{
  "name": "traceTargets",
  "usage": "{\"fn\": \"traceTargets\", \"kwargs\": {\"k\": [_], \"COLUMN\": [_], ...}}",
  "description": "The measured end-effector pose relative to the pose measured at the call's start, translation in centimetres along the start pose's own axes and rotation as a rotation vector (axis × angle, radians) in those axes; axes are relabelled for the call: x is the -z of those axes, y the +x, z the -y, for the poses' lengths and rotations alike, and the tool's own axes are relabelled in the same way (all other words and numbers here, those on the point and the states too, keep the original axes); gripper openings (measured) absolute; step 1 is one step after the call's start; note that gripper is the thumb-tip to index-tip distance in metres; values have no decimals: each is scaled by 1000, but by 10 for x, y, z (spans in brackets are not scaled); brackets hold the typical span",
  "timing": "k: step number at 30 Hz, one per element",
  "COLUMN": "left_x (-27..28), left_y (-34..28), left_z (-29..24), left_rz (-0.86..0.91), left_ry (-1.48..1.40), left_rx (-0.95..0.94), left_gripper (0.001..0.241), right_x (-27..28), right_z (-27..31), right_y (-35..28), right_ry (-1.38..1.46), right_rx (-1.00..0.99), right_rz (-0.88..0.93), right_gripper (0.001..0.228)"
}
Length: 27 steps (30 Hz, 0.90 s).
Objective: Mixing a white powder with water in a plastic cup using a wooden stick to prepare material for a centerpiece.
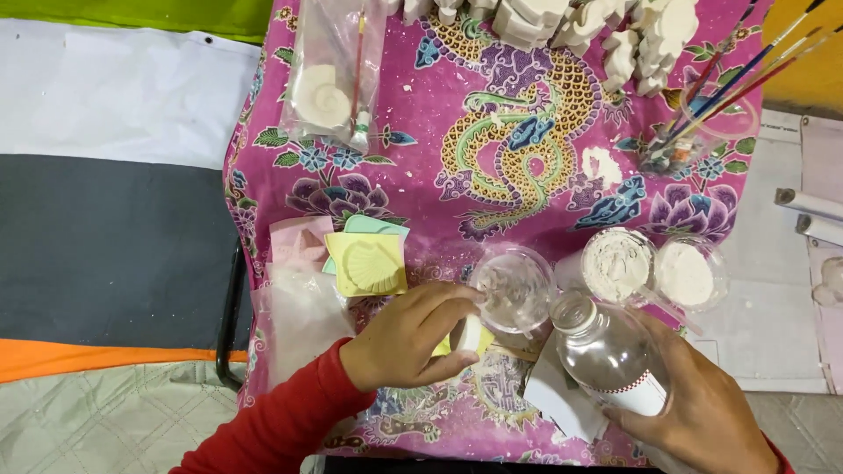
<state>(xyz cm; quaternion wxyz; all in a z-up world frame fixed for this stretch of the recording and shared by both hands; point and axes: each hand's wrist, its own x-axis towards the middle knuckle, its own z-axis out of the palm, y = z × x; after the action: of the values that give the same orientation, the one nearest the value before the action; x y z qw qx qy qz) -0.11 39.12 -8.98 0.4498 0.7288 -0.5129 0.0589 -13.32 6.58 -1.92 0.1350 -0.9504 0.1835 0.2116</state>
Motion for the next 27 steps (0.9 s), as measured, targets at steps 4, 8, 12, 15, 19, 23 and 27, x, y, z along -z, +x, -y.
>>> {"fn": "traceTargets", "kwargs": {"k": [4, 8, 12, 15, 19, 23, 27], "left_x": [0, 0, 1, -1, 0, 1, -3], "left_y": [-1, 0, -2, -3, -4, -3, -8], "left_z": [0, -3, -5, -5, -6, -6, -4], "left_rz": [0, 18, 34, 47, 48, 53, 73], "left_ry": [-24, -55, -78, -83, -74, -107, -85], "left_rx": [-62, -109, -123, -135, -149, -158, -164], "left_gripper": [43, 44, 43, 41, 45, 46, 48], "right_x": [3, 7, 14, 20, 22, 23, 26], "right_z": [2, 3, 9, 14, 17, 22, 28], "right_y": [1, 0, -3, -2, 0, 0, -1], "right_ry": [-64, -170, -210, -225, -225, -247, -241], "right_rx": [-62, -89, -116, -126, -149, -143, -150], "right_rz": [77, 98, 75, 85, 111, 121, 120], "right_gripper": [128, 130, 127, 119, 124, 121, 120]}}
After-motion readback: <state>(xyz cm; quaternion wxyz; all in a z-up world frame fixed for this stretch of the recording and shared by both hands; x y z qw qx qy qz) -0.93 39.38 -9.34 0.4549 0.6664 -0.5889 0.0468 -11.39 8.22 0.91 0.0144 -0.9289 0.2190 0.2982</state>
